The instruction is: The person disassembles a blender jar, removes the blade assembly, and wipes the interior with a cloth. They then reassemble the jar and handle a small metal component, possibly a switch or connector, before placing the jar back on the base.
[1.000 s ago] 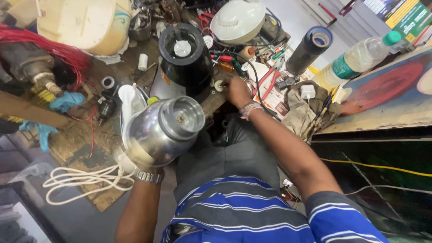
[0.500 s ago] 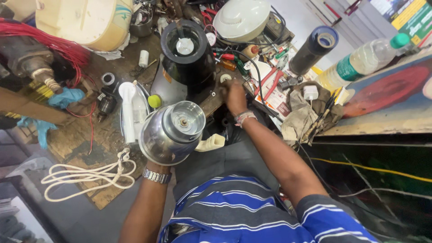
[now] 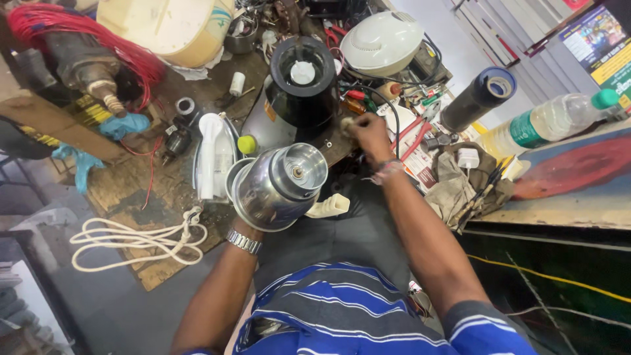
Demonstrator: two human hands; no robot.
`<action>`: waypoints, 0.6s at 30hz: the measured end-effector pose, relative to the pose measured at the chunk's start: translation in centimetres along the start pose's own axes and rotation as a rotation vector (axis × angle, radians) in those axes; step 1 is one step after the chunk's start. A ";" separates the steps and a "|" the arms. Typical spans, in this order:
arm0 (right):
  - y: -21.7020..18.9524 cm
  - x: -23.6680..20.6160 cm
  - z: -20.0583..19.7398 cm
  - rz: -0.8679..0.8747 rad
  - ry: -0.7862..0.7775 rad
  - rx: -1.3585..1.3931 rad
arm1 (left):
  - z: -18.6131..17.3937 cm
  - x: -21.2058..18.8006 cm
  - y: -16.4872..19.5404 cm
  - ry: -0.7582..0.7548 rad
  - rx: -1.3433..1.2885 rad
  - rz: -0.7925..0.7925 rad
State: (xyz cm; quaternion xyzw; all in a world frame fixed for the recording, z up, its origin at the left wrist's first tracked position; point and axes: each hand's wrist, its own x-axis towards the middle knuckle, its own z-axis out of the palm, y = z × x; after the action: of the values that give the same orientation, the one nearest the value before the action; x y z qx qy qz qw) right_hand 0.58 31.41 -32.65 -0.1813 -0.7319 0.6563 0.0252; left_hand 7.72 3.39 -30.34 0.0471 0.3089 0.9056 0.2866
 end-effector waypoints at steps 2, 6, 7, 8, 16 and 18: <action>-2.9 -1.4 -0.9 0.021 -0.080 0.267 | -0.3 0.1 0.0 0.000 -0.002 -0.005; -10.7 -6.5 -3.9 -0.013 -0.339 0.368 | -0.5 0.5 -0.1 -0.005 -0.004 -0.013; -12.5 -7.9 -4.1 -0.019 -0.417 0.332 | -0.4 0.5 -0.3 -0.004 -0.008 -0.017; -14.2 -9.2 -4.0 -0.028 -0.495 0.294 | -0.4 0.6 -0.3 -0.005 -0.010 -0.019; -19.3 -14.4 -0.7 -0.746 -0.600 -0.802 | -0.2 0.9 -0.8 -0.002 -0.025 -0.030; -19.1 -14.6 -0.5 -0.772 -0.584 -0.899 | -0.2 1.0 -1.0 -0.003 -0.032 -0.032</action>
State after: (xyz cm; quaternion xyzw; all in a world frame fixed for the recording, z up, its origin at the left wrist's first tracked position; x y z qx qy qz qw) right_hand 9.88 26.10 -11.11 0.2869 -0.9238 0.2527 -0.0189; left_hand 7.31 4.46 -31.14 0.0389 0.2945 0.9057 0.3023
